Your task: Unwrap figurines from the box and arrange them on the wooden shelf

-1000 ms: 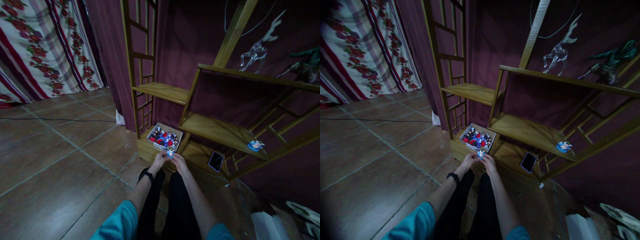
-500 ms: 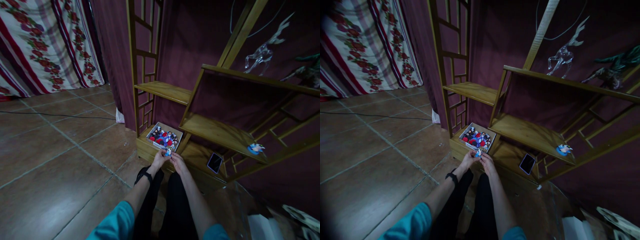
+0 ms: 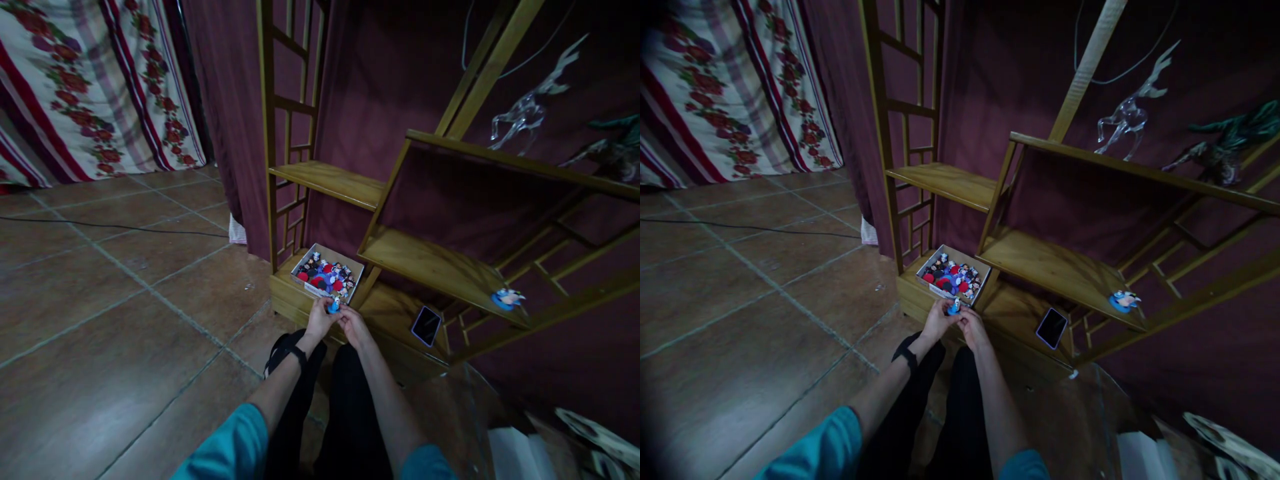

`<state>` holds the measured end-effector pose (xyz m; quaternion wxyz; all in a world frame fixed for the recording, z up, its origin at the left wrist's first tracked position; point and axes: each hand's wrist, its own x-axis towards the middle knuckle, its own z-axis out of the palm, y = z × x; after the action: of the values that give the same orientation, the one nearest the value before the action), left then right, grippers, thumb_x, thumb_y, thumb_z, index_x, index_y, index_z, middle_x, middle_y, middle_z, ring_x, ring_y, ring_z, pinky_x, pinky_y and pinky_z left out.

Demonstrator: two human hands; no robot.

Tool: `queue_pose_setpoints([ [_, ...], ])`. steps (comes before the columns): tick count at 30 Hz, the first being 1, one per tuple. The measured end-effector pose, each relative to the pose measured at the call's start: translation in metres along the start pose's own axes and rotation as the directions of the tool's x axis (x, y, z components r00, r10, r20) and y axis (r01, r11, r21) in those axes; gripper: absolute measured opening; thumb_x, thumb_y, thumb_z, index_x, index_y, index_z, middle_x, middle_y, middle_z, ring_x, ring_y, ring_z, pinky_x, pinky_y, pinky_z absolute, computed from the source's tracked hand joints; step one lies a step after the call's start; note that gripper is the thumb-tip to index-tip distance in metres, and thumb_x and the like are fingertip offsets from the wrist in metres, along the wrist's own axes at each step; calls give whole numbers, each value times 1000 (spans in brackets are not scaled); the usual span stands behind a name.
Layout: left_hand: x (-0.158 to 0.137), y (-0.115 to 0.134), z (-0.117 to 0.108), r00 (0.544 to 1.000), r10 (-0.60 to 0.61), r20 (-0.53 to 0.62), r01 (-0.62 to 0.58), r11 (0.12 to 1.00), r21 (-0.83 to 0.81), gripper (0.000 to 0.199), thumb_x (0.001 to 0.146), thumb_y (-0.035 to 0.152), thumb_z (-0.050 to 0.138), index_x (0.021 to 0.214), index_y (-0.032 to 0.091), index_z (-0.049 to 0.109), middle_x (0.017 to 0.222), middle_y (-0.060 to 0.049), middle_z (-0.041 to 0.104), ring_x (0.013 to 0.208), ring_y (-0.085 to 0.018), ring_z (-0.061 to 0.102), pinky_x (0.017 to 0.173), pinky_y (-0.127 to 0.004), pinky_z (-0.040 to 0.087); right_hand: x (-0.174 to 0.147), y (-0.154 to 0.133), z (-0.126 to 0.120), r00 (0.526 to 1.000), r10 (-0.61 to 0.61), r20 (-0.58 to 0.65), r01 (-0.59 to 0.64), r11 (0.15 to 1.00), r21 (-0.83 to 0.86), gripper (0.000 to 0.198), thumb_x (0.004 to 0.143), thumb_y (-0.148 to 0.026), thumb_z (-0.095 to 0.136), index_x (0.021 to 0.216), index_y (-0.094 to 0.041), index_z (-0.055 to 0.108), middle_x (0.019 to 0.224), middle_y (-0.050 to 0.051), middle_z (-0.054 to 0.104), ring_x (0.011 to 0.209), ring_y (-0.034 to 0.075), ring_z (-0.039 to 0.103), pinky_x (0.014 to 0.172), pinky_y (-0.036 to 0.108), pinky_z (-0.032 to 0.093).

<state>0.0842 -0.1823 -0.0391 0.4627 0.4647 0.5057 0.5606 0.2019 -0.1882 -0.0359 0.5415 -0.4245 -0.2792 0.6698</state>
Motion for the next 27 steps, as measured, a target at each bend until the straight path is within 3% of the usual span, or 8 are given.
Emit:
queue_pose_setpoints([
  [5, 1, -6, 0, 993, 109, 47, -113, 989, 98, 40, 47, 24, 78, 82, 17, 61, 83, -2, 53, 74, -14, 51, 76, -27, 40, -1, -1, -1, 999, 5, 36, -5, 1000, -5, 22, 56, -9, 57, 75, -17, 65, 80, 1, 69, 78, 15, 62, 75, 25, 48],
  [15, 0, -10, 1, 982, 36, 183, -44, 998, 42, 38, 55, 16, 71, 91, 19, 60, 85, -2, 60, 73, -14, 53, 73, -26, 42, 7, 3, -11, 1000, 5, 23, -5, 1000, 7, 22, 57, -8, 55, 75, -18, 63, 80, 0, 68, 78, 13, 62, 74, 23, 47],
  [22, -8, 0, 2, 968, 213, 135, -242, 936, 256, 35, 57, 12, 69, 89, 20, 58, 90, -2, 53, 83, -16, 51, 77, -28, 40, 6, 3, -8, 998, 2, 65, -4, 1000, 29, 22, 57, -6, 55, 74, -17, 64, 76, -1, 68, 69, 11, 60, 66, 19, 46],
  [27, -12, 4, 3, 960, 240, 146, -279, 873, 400, 36, 63, 11, 64, 96, 20, 52, 97, -3, 48, 86, -16, 51, 77, -29, 42, 8, 5, -8, 996, 5, 87, -9, 999, 41, 23, 56, -4, 54, 72, -17, 64, 78, -1, 68, 70, 10, 60, 68, 19, 47],
])
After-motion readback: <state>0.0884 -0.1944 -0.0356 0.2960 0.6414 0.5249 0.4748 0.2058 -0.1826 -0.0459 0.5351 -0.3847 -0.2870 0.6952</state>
